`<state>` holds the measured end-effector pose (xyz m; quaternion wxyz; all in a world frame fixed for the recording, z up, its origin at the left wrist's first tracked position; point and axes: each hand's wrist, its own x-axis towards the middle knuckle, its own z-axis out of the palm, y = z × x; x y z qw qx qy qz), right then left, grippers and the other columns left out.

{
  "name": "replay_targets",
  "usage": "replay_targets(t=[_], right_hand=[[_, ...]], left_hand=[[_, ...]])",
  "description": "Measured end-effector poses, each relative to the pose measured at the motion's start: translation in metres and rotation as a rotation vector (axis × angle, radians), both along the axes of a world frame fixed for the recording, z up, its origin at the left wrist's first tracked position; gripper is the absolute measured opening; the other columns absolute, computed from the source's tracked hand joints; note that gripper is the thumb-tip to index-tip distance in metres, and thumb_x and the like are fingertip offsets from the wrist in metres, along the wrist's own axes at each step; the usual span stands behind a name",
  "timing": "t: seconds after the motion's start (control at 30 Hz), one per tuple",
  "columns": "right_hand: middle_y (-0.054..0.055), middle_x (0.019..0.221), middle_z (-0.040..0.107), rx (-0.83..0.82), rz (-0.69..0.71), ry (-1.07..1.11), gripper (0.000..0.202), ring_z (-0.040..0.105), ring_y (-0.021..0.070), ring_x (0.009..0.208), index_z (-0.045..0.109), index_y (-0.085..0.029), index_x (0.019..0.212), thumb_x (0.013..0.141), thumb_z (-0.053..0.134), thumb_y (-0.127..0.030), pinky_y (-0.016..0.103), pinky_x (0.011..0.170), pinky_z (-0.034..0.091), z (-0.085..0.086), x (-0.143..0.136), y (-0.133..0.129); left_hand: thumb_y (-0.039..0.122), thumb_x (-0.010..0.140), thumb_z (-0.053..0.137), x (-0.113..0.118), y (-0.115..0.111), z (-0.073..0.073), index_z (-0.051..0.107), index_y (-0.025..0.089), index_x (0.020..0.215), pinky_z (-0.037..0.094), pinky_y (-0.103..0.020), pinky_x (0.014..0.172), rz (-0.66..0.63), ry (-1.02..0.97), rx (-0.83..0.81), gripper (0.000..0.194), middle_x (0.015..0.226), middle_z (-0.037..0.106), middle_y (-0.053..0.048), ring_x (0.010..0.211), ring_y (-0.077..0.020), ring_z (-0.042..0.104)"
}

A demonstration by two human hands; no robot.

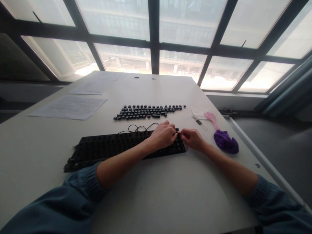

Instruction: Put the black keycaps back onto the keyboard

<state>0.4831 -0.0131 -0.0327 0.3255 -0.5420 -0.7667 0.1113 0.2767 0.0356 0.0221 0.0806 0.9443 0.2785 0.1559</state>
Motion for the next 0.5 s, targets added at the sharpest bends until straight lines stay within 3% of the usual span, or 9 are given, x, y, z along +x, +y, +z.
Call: replay_targets(t=[0.23, 0.37, 0.5], right_hand=[[-0.003, 0.059, 0.058, 0.021, -0.004, -0.108, 0.02, 0.046, 0.0122, 0.055, 0.069, -0.021, 0.076, 0.089, 0.057, -0.029, 0.024, 0.057, 0.033, -0.0013, -0.0002, -0.0014], [-0.002, 0.059, 0.059, 0.013, 0.003, -0.066, 0.024, 0.047, 0.0123, 0.054, 0.068, -0.021, 0.076, 0.092, 0.055, -0.032, 0.024, 0.057, 0.034, -0.0007, 0.0001, -0.0014], [-0.001, 0.067, 0.064, 0.034, 0.035, 0.056, 0.024, 0.05, 0.0127, 0.055, 0.072, -0.021, 0.09, 0.096, 0.052, -0.033, 0.024, 0.057, 0.039, -0.0047, 0.0023, 0.0008]], left_hand=[[0.024, 0.095, 0.055, -0.0009, -0.0051, -0.0017, 0.074, 0.016, 0.07, 0.046, -0.035, 0.082, -0.002, 0.005, 0.023, 0.033, 0.092, 0.072, -0.009, 0.086, -0.0223, 0.054], [0.025, 0.096, 0.053, -0.0012, -0.0052, -0.0008, 0.075, 0.015, 0.073, 0.046, -0.036, 0.081, -0.007, 0.013, 0.04, 0.033, 0.093, 0.073, -0.01, 0.085, -0.0223, 0.055], [0.026, 0.098, 0.051, -0.0011, -0.0024, 0.001, 0.076, 0.016, 0.081, 0.046, -0.034, 0.081, 0.004, 0.007, 0.036, 0.032, 0.09, 0.073, -0.009, 0.083, -0.0215, 0.057]])
